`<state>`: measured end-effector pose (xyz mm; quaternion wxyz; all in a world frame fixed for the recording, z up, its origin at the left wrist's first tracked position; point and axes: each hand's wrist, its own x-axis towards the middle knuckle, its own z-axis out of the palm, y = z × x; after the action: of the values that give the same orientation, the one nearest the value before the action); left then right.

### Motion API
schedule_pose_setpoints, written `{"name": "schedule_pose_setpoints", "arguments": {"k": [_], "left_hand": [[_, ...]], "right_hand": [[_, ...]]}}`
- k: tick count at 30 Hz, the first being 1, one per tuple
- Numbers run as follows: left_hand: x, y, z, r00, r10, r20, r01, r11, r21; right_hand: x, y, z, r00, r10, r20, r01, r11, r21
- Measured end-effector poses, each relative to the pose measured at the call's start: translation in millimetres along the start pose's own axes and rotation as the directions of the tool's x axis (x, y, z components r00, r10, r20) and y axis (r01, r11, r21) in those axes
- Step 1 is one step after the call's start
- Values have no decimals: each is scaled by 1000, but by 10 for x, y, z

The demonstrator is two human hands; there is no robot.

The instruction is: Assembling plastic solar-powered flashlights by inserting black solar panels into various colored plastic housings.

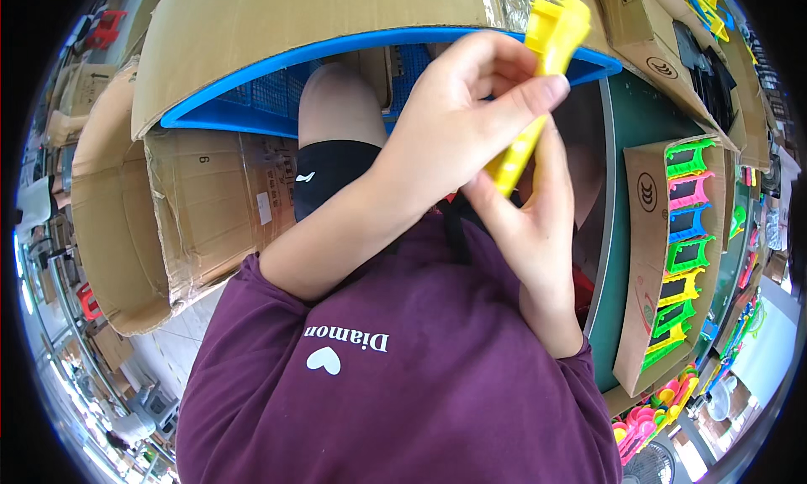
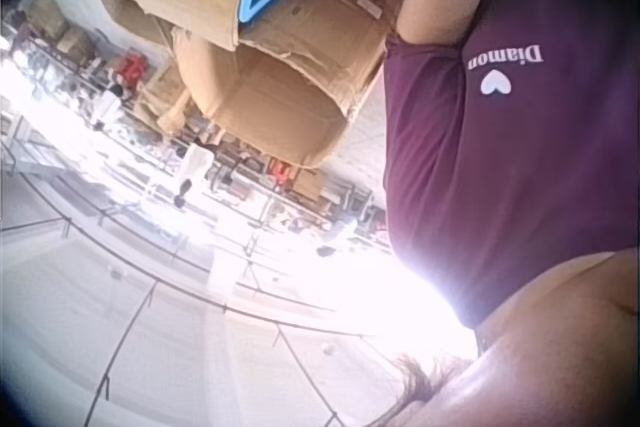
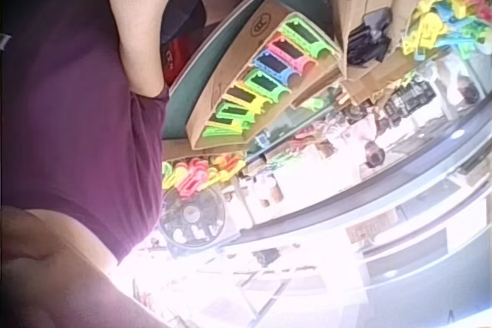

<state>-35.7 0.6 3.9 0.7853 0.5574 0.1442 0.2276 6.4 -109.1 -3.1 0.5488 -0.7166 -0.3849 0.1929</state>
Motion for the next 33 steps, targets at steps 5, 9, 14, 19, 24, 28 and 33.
{"name": "schedule_pose_setpoints", "arguments": {"k": [5,9,14,19,24,28,33], "left_hand": [[-80,-39,-104,978,192,-81,-186,979,81],[-32,-245,-154,994,14,108,-18,999,37],[120,-352,17,992,-65,106,82,982,-171],[-16,-420,79,999,-21,-26,18,993,-121],[-74,-402,161,999,22,-27,-23,999,-36],[-43,-360,310,999,45,23,-45,999,-17],[-87,-324,319,996,18,85,-11,997,-81]], "right_hand": [[27,91,-124,936,349,37,-306,761,572],[67,243,-90,941,337,15,-264,709,654],[28,353,41,969,236,72,-233,781,579],[16,484,77,982,167,-85,-141,957,252],[-30,351,18,979,165,-122,-124,950,286],[-66,248,-112,971,169,-169,-114,949,295],[-220,11,-500,933,161,-323,-177,984,-21]]}}
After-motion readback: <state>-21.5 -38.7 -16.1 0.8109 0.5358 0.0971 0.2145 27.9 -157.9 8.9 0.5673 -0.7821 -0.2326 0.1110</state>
